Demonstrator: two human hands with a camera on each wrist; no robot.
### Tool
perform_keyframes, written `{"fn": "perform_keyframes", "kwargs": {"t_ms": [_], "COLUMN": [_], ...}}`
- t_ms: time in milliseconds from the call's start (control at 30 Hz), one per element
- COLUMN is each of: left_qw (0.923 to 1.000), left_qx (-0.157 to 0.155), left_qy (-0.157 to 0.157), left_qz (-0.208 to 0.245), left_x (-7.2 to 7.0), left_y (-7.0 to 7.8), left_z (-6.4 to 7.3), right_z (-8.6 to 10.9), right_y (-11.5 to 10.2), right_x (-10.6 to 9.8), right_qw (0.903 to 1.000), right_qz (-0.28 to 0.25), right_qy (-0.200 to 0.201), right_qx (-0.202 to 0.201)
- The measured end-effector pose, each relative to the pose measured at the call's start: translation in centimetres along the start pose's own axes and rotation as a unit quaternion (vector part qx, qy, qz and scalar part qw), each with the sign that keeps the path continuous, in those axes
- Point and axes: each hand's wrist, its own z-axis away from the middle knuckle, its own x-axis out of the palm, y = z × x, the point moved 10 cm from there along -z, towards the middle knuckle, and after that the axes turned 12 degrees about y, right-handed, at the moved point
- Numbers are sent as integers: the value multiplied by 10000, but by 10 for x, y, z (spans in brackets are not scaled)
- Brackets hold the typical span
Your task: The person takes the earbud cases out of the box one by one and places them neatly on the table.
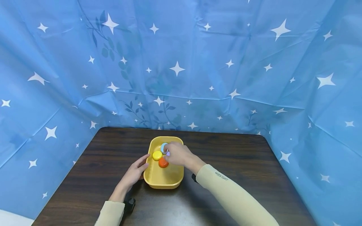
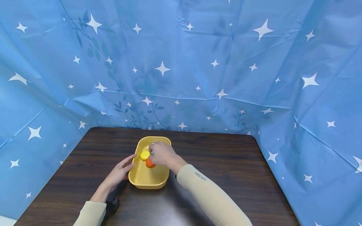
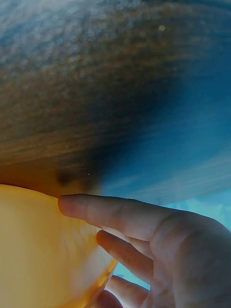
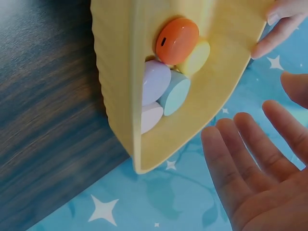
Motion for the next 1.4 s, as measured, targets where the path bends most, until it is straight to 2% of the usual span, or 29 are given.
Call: {"fn": "perform_keyframes", "kwargs": {"t_ms": [467, 767, 1000, 1300, 1400], "left_qw": [10000, 10000, 9999, 9998, 9999], "left_qx": [23, 45, 71, 96, 108], "left_qy": [-29, -41, -22, 0, 25], "left_qz": [56, 64, 87, 154, 113], "left_x": [0, 0, 1, 1, 1], "left_y": [1, 1, 0, -1, -2], "left_z": [0, 0, -2, -2, -1], "right_z": [-17, -23, -28, -24, -22], "right_y": [-12, -13, -12, -6, -5], "right_x": [22, 41, 50, 67, 70], "right_qw": [9992, 9974, 9956, 9941, 9944], "right_qz": [274, 296, 474, 329, 340], "right_qy": [-233, -651, -802, -1034, -1002], "right_qx": [-166, -83, -112, -16, -70]}}
